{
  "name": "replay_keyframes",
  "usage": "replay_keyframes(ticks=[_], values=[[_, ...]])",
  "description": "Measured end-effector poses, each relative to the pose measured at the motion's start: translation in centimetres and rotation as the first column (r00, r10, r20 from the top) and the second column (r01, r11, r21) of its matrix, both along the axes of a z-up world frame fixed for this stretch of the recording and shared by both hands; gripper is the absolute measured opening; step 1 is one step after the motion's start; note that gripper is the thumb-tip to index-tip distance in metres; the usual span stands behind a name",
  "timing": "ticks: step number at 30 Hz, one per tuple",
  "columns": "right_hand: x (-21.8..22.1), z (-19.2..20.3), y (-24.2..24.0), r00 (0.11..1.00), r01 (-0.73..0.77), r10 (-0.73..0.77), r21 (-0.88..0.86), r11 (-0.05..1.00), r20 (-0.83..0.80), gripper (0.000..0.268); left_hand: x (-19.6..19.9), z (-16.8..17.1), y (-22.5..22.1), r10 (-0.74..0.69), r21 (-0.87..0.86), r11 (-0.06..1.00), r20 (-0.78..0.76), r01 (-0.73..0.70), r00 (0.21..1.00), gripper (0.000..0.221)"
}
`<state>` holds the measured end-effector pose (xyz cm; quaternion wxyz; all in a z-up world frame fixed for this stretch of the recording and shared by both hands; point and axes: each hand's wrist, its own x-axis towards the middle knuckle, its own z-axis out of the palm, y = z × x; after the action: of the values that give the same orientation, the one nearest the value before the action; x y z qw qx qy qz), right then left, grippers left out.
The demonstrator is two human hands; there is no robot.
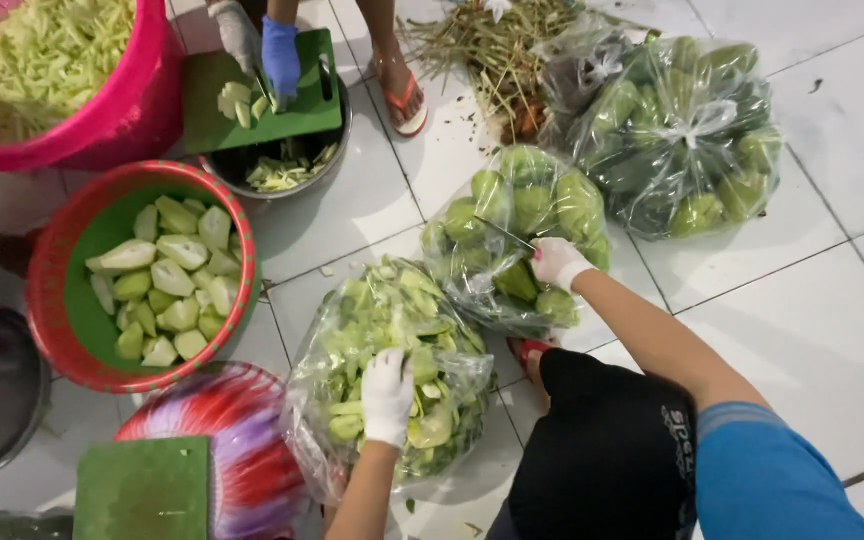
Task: The person sits on the floor and uses a knife to cut green vegetables on a green cutting board. They place the cut pieces into a red bowl and also into a clear plastic bag. Other whole vegetables in plastic bags and a second person working nearby are visible.
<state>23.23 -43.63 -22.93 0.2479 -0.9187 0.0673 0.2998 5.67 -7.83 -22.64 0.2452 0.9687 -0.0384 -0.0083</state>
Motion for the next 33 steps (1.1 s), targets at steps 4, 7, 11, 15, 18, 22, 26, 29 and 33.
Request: replay_keyframes(ticks=[4, 7, 11, 15, 18, 22, 26, 29, 33], values=[[0.2, 0.0, 0.3, 0.994, 0.022, -0.032, -0.103, 0.994, -0.103, 0.038, -5.0, 3.1, 0.5, 0.124, 0.088, 0.985, 0.217, -0.146, 0.968, 0.015], [0.0, 3.5, -2.1, 0.637, -0.648, 0.648, -0.745, 0.157, -0.417, 0.056, -7.2, 4.6, 1.9, 0.412, 0.477, 0.858, -0.418, -0.190, 0.809, 0.043], [0.2, 6.1, -3.4, 0.946, -0.108, 0.231, -0.453, 0.885, 0.227, 0.058, -10.3, -0.4, 4.9, 0.484, 0.540, 0.809, -0.389, -0.231, 0.784, 0.078], [1.5, 8.5, -3.4, 0.979, 0.105, -0.025, -0.388, 0.916, 0.205, 0.091, -7.4, 3.7, 1.9, 0.433, 0.398, 0.888, -0.556, -0.229, 0.710, 0.069], [3.1, 8.9, -3.9, 0.990, 0.137, -0.105, -0.483, 0.865, 0.092, 0.110, -4.2, 3.5, 0.8, 0.314, 0.276, 0.945, -0.607, -0.177, 0.730, 0.066], [3.3, 5.5, -6.4, 0.977, 0.214, -0.188, -0.437, 0.874, 0.101, 0.117, 1.4, 4.4, -1.1, 0.121, 0.235, 0.972, -0.417, -0.022, 0.901, 0.059], [2.8, 6.1, -8.0, 0.987, 0.160, -0.136, -0.459, 0.874, 0.086, 0.115, 6.8, 5.9, -1.9, -0.009, 0.183, 0.981, -0.279, 0.063, 0.960, 0.059], [1.4, 10.2, -7.8, 0.991, 0.134, -0.111, -0.388, 0.912, 0.081, 0.117, 8.6, 3.6, -0.4, -0.101, 0.097, 0.990, -0.040, 0.105, 0.994, 0.057], [-2.4, 16.9, -6.7, 0.988, 0.148, -0.147, 0.023, 0.989, -0.046, 0.108, 6.2, 4.0, 2.7, -0.041, -0.220, 0.975, -0.062, 0.026, 0.997, 0.045]])
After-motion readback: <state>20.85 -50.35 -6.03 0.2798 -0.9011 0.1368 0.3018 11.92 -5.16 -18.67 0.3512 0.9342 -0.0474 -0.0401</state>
